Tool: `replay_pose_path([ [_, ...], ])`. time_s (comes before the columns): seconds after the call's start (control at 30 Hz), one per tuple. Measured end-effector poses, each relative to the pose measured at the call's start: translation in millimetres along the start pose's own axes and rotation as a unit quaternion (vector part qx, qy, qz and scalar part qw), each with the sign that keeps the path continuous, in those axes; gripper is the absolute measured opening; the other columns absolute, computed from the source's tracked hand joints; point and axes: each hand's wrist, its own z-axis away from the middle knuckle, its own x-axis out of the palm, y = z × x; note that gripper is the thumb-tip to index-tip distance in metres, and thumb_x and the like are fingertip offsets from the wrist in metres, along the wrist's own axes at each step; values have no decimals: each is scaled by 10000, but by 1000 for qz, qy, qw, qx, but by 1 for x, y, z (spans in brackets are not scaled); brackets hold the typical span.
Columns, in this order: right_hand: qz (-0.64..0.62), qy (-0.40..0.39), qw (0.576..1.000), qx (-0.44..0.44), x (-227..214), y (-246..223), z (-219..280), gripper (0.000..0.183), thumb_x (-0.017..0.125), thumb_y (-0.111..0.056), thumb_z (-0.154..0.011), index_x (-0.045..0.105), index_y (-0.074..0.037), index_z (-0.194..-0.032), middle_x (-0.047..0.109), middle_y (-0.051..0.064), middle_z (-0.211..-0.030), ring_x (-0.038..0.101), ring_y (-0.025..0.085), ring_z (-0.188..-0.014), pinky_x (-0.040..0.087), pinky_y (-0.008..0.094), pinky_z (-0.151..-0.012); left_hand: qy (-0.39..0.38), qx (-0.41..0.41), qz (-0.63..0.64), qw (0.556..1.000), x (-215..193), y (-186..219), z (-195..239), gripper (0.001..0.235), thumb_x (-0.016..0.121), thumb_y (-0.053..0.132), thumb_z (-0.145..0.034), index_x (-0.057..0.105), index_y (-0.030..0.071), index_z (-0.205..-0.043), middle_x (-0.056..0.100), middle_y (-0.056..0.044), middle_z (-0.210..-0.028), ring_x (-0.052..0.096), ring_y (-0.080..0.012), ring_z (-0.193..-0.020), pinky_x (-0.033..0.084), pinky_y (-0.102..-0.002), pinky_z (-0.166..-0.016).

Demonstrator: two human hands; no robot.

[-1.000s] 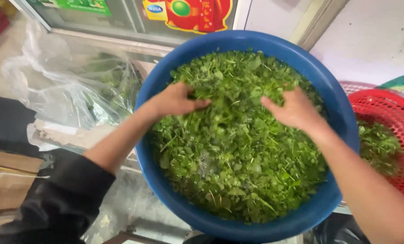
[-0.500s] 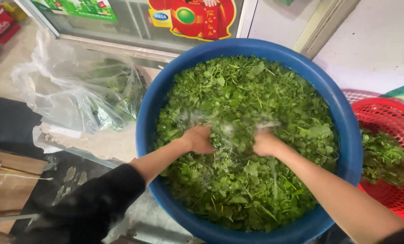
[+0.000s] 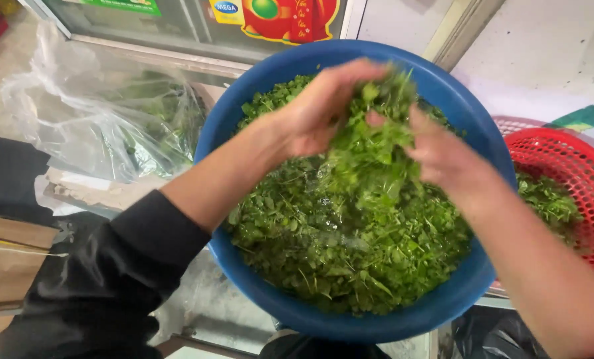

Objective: Washing leafy green vegetables in a large blue basin filled with water and transferring them to a red plastic basket.

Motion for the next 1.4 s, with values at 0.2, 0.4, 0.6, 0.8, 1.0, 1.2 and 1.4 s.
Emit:
replay_pose_path([
  [0.2,-141,48,973,-175,-22,-65,30,545,658,-35,-810,565,-139,-1337,747,88,-1160,751,241,-1025,634,489,-888,-169,24,46,984,23,54,-1,605,559,435,-818,522,-10,-1226,588,-176,-1069,681,-353,-952,645,-494,-824],
  [0.4,-57,171,984,-8,-14,-66,60,631,594,-278,-908,410,-177,-1502,360,84,-1626,287,309,-1519,232,593,-1239,-138,-13,-123,983,27,70,43,909,423,500,-815,331,9,-1575,583,-159,-1244,537,-122,-626,581,-253,-462],
  [0.6,-129,121,982,61,-17,-9,32,788,572,-388,-877,278,-151,-1569,144,98,-1701,139,299,-1571,129,597,-1274,153,-85,-436,883,-46,-3,41,787,90,662,-925,628,121,-732,801,-138,-1020,753,-275,-1122,475,-484,-1099],
  [0.8,-332,54,940,-55,-82,48,-13,200,680,-307,-898,726,-142,-1002,732,59,-870,725,225,-752,595,383,-619,209,-3,-663,719,-114,-79,16,318,685,464,-912,846,198,-977,749,-137,-755,722,-354,-782,536,-490,-660],
  [1.0,73,335,931,-126,-139,32,108,440,401,-25,-1048,537,-139,-1451,618,177,-1323,607,309,-1178,412,411,-1056,220,24,-710,669,-102,-87,18,421,686,651,-879,829,259,-931,738,-153,-732,718,-373,-785,505,-498,-619],
  [1.2,-173,292,941,-25,-259,147,53,187,708,-428,-931,724,-253,-994,644,-1,-794,629,167,-677,525,341,-604,241,25,-722,648,-121,-106,19,337,648,579,-936,825,304,-1019,800,-3,-996,744,-306,-969,559,-441,-760],
  [1.4,-86,256,959,82,-215,213,22,783,668,33,-848,374,-197,-1537,566,92,-1341,537,223,-1304,466,381,-1137,292,4,-691,662,-94,-97,21,241,791,509,-837,806,282,-917,794,78,-1071,714,-166,-1107,492,-361,-901],
])
